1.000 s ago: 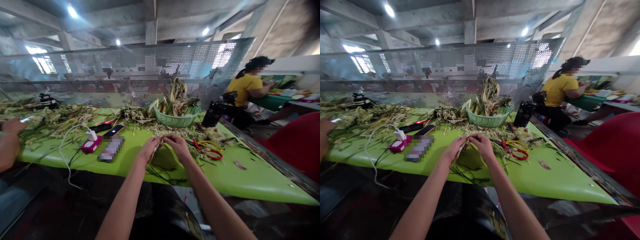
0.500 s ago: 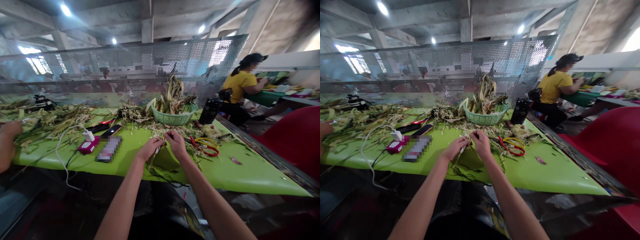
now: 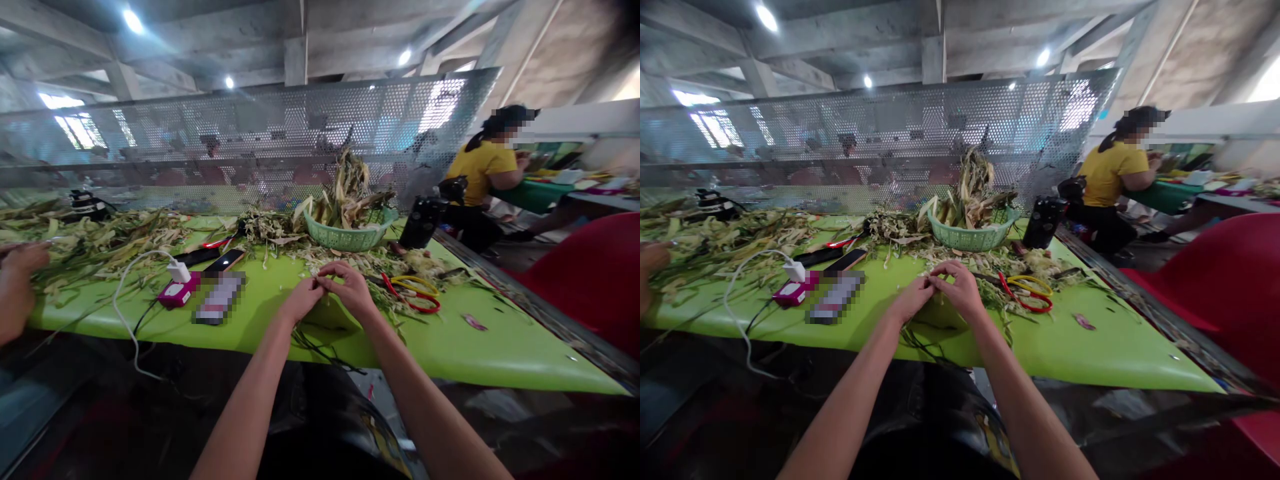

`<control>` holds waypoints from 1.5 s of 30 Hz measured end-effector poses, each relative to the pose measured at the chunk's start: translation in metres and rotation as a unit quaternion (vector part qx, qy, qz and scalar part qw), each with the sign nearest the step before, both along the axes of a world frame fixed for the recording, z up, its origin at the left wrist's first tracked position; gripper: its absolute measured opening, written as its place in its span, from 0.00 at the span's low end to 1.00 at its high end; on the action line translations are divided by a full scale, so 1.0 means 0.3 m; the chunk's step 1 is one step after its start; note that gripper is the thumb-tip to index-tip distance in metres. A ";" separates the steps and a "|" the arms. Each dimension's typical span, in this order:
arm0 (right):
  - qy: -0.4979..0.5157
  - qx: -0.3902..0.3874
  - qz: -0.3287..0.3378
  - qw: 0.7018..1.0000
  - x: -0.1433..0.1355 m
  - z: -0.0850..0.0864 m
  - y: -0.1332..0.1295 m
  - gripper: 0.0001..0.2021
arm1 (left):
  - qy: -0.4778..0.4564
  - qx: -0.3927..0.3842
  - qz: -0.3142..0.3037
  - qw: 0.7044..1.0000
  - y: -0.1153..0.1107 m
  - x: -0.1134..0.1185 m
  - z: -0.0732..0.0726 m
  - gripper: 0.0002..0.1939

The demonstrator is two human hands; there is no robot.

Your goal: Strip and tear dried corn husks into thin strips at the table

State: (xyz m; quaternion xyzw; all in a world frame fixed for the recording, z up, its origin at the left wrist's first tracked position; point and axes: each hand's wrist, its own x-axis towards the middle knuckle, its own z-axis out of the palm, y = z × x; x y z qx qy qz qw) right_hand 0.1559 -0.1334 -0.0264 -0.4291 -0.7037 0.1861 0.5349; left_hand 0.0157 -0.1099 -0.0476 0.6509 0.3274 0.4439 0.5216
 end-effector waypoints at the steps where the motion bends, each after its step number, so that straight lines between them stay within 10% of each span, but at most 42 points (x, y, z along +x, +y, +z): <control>1: 0.004 -0.001 -0.002 1.000 -0.001 -0.001 0.002 0.06 | 0.004 0.004 -0.004 1.000 0.002 0.002 -0.001 0.06; 16: 0.213 -0.132 0.006 0.968 -0.020 -0.019 0.001 0.12 | 0.019 0.035 -0.108 0.993 -0.014 0.028 -0.011 0.12; 26: 0.168 -0.126 0.040 0.977 -0.007 -0.014 0.018 0.11 | 0.059 0.000 -0.057 0.997 -0.001 -0.004 -0.002 0.22; 45: 0.247 -0.127 0.008 0.961 -0.010 -0.024 0.009 0.10 | 0.048 -0.001 -0.121 0.992 -0.019 0.041 -0.026 0.10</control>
